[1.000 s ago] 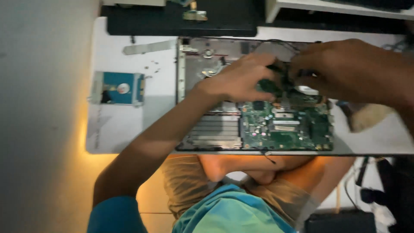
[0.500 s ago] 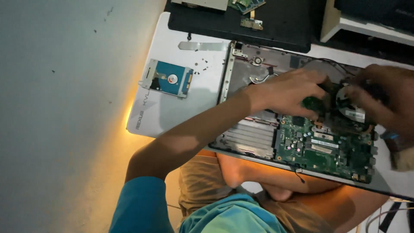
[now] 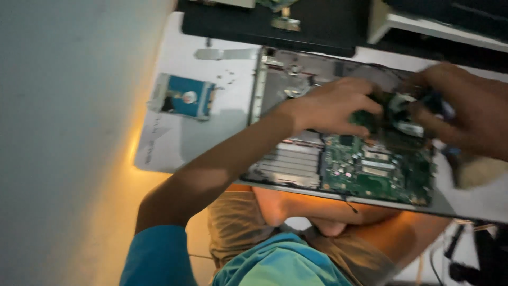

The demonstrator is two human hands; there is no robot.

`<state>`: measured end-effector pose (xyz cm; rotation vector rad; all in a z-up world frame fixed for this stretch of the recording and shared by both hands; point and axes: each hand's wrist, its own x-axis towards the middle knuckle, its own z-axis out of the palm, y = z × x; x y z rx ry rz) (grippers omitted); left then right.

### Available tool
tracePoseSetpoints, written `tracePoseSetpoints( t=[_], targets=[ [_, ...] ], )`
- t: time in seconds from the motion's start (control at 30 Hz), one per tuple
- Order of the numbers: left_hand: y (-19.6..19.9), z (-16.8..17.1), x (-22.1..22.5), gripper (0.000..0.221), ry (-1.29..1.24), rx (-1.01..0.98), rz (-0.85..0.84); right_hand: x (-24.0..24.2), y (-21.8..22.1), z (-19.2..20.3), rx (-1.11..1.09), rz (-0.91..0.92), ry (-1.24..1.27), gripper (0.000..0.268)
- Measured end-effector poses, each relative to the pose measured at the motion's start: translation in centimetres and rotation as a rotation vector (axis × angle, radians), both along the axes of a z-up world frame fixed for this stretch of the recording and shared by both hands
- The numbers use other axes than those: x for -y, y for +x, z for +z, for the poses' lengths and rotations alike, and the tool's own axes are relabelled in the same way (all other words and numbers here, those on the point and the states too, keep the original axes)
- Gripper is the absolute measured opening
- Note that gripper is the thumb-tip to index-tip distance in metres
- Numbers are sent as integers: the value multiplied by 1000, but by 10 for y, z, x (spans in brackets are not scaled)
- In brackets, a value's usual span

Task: Installing and securing a cooling fan and heatsink onto a laptop motherboard using a screwdriver.

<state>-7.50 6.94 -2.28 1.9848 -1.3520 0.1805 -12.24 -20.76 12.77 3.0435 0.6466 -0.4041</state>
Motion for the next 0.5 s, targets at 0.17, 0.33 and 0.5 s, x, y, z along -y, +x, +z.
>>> tracePoseSetpoints(
  t=[0.17, 0.33, 0.5],
  targets=[
    [-8, 19, -8, 41, 6, -44, -45, -35, -15, 30, 95, -75, -337, 46],
    [-9, 22, -12, 44, 8, -71, -56, -30, -17, 31, -10, 8, -94, 47],
    [-7, 23, -15, 32, -11, -61, -82, -42, -21, 31, 138, -46, -362, 52]
  ],
)
